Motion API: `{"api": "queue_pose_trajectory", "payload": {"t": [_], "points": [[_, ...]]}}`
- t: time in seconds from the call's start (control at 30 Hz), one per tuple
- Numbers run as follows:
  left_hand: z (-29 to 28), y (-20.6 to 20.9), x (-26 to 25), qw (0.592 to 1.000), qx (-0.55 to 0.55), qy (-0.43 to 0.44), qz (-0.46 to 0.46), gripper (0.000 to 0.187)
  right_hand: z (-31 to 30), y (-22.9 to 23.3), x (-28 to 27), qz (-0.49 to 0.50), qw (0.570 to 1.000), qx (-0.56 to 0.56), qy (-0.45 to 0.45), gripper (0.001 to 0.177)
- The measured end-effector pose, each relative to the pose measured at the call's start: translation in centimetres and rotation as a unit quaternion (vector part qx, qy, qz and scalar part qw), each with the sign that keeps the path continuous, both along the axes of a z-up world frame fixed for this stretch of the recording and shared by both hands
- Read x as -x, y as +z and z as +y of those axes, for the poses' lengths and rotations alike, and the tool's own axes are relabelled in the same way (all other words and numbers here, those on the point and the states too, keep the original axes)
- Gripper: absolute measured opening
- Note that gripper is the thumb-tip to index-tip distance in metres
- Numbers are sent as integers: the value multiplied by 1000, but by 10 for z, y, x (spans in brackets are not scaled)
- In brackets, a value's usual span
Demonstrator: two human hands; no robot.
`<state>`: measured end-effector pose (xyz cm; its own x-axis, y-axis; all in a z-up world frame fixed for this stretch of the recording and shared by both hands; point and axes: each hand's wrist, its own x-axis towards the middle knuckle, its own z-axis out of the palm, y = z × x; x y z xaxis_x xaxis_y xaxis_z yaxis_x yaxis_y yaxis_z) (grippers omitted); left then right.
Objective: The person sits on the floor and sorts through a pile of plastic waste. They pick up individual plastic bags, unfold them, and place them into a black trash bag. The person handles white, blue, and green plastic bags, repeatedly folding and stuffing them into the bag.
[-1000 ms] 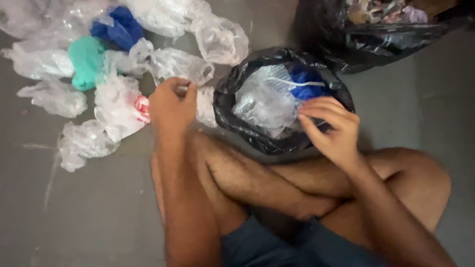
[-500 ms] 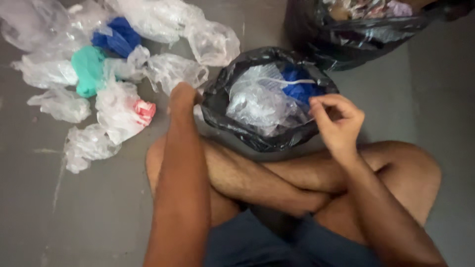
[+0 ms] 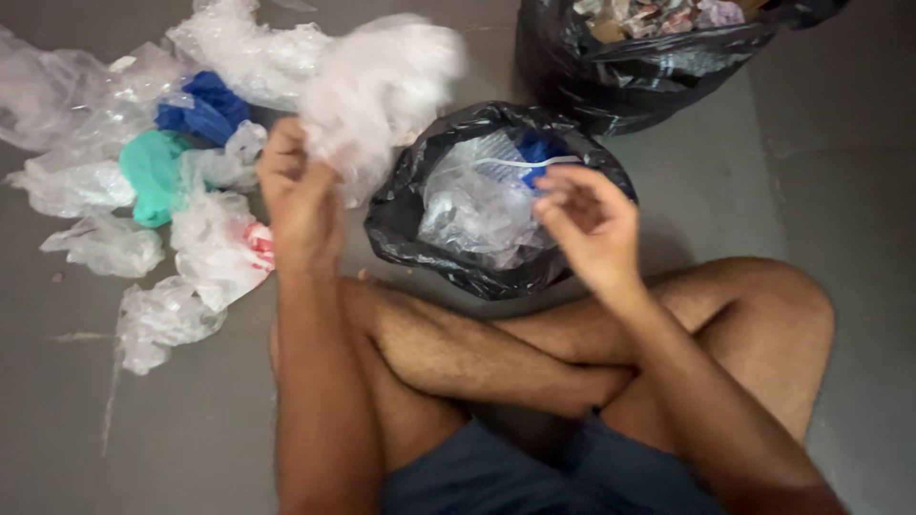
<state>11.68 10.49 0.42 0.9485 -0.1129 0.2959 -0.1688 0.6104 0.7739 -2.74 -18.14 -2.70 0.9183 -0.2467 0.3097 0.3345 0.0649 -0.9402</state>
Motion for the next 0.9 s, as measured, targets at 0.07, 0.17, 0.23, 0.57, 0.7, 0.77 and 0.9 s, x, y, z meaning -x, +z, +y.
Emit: {"api": "queue_pose_trajectory", "payload": {"t": [0.07, 0.17, 0.23, 0.57, 0.7, 0.77, 0.9], "points": [[-28, 1, 11, 993, -103, -53, -37, 29, 14, 4, -5, -54, 994, -55, 72, 59], [-73, -6, 28, 956, -236, -137, -107, 25, 22, 3, -8, -96, 985, -109, 92, 66], [-92, -11, 37, 937, -303, -103, -139, 27, 25, -5, -8, -42, 997, -62, -17, 45], [-62, 5, 18, 989, -42, -64, 125, 46, -38, -2, -19, 82, 917, -390, 1, 32], [-49, 32, 24, 979, -122, -134, 93, 20, -52, 8, -20, 137, 929, -343, -25, 32], [-44, 43, 27, 924, -352, -115, 93, 23, -63, 9, -19, 160, 937, -306, -58, 30], [-41, 21, 25, 819, -550, -41, -158, 15, -81, 4, -14, 135, 966, -195, -100, 25]]}}
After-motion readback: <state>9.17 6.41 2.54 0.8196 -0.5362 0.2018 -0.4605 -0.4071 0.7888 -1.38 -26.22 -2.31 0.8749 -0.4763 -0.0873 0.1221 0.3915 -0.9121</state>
